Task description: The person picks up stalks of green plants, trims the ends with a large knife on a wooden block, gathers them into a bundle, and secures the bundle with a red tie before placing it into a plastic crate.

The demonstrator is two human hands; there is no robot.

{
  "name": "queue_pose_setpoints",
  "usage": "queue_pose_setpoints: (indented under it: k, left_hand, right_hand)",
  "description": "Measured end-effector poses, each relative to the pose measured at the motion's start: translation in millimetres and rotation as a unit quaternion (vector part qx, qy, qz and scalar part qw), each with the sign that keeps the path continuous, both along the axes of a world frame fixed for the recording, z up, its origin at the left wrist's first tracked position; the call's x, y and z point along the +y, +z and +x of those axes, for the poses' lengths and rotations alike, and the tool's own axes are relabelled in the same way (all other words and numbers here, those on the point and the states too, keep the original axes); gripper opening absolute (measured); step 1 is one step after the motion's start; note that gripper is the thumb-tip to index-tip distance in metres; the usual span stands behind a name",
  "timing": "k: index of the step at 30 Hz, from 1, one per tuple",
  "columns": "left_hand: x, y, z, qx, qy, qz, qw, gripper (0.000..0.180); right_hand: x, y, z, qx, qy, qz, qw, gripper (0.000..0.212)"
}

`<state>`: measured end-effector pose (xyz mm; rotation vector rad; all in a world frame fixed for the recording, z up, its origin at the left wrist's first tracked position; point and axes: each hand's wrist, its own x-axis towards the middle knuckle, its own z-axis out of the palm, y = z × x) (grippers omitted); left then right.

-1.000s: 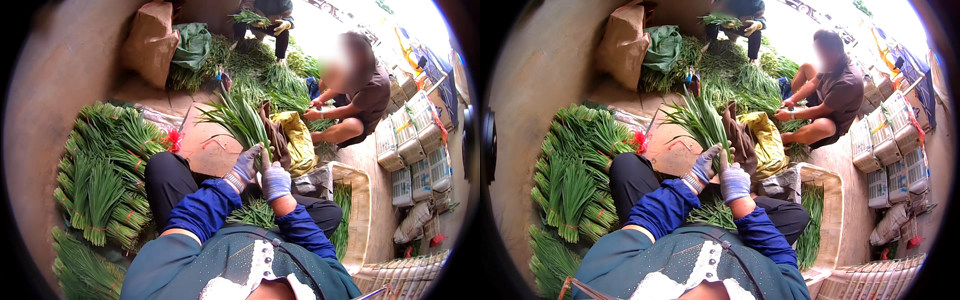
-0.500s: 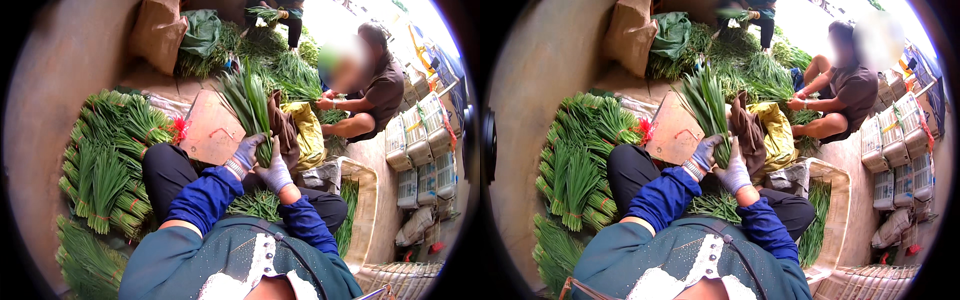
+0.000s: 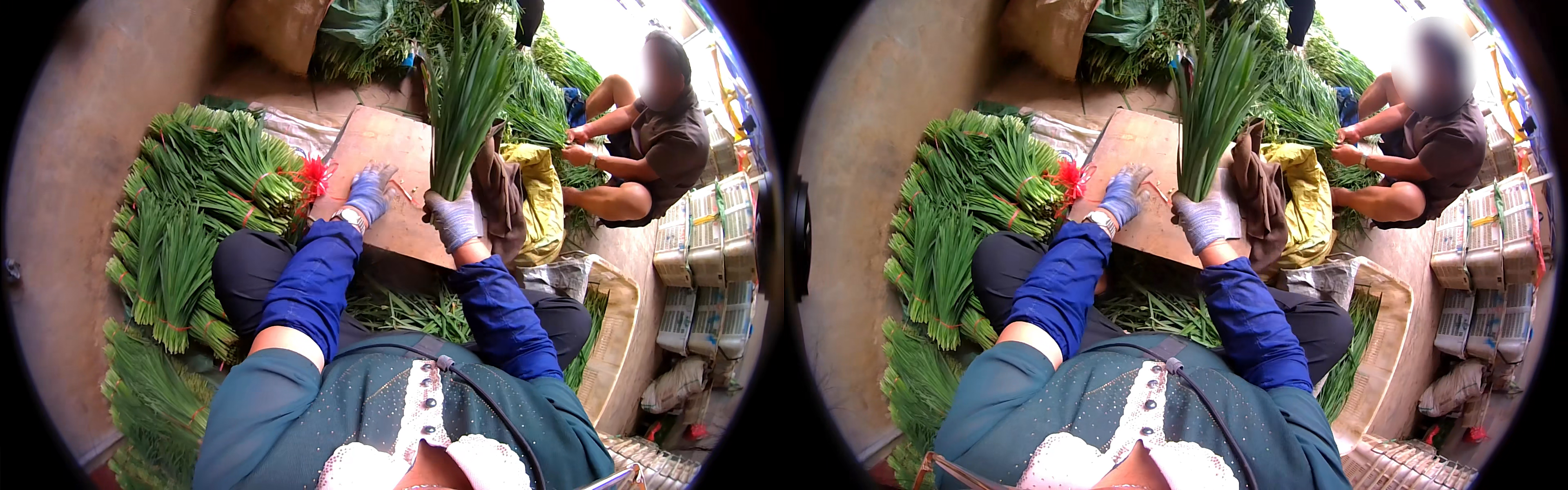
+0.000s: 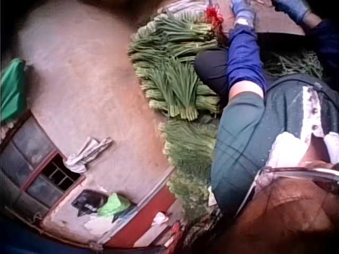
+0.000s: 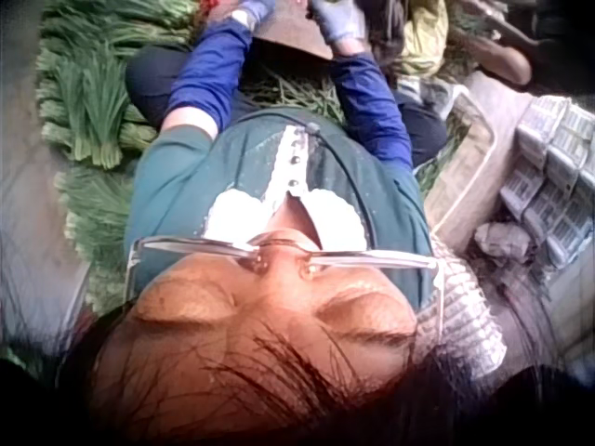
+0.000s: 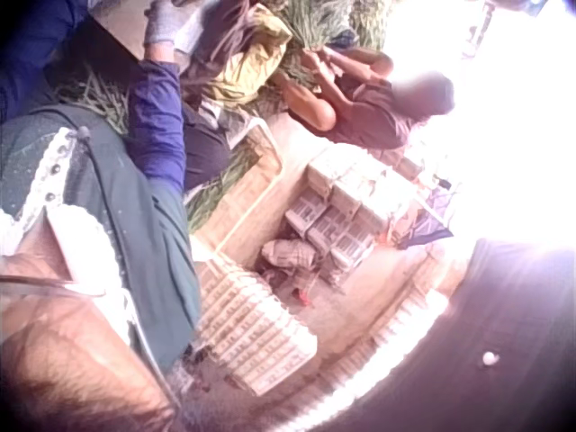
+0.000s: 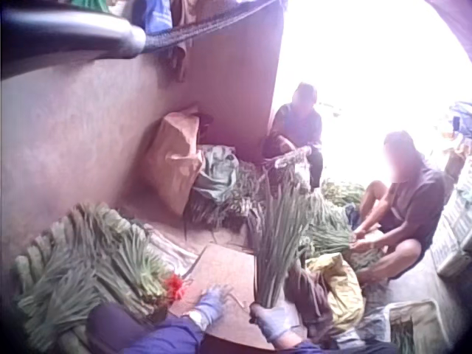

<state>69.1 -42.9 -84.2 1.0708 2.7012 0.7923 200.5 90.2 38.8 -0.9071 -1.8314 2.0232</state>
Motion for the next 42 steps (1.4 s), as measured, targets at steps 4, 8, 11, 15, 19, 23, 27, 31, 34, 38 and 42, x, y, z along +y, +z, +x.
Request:
queue_pose_setpoints:
  k: [4,8,11,15,19,23,27,31,34,38,42]
  left_hand:
    - [-18.8,-22.5,14.1,0.151,-0.018,0.040,0.988,0.035]
    - [-25.9,-28.1,3.1,0.153,-0.010,0.073,0.985,0.013]
    - [-16.3,-14.7,-2.8,0.131,-0.015,0.048,0.990,0.011]
    - [-8.3,6.6,4.4,0.068,0.001,-0.075,0.995,0.020]
    - [-17.2,-9.9,-1.4,0.065,0.006,-0.037,0.997,0.024]
    - [-6.6,23.2,-5.7,-0.088,0.075,-0.092,0.989,0.030]
    - [12.7,10.9,-2.3,0.012,0.180,-0.084,0.980,0.054]
    - [12.4,23.5,4.9,0.202,0.233,0.025,0.951,0.062]
    - [39.4,43.0,22.0,0.247,0.114,0.154,0.950,0.063]
    - [84.6,88.5,87.3,0.166,-0.077,0.251,0.951,0.060]
    - [105.3,95.3,123.2,0.074,-0.138,0.293,0.943,0.056]
  right_hand:
    - [-4.9,-106.0,6.0,-0.258,0.032,0.153,0.954,0.043]
    - [-12.0,-114.3,-6.9,-0.350,0.095,0.183,0.914,0.059]
    - [-2.4,-113.3,-4.6,-0.370,0.142,0.252,0.883,0.066]
    - [2.8,-62.6,4.7,-0.386,0.255,0.267,0.846,0.079]
    - [33.1,-24.8,46.8,-0.294,0.255,0.423,0.818,0.078]
    - [133.3,-4.3,123.2,-0.439,0.195,0.167,0.861,0.031]
    - [261.6,-108.9,236.8,-0.377,0.617,0.562,0.403,0.026]
    - [232.2,-116.9,216.4,-0.511,0.494,0.437,0.551,0.035]
    - [220.6,-109.8,203.1,-0.556,0.390,0.392,0.620,0.036]
    - [207.1,-84.9,192.7,-0.520,0.315,0.382,0.696,0.038]
    - [208.0,-17.5,189.8,-0.397,0.201,0.386,0.808,0.046]
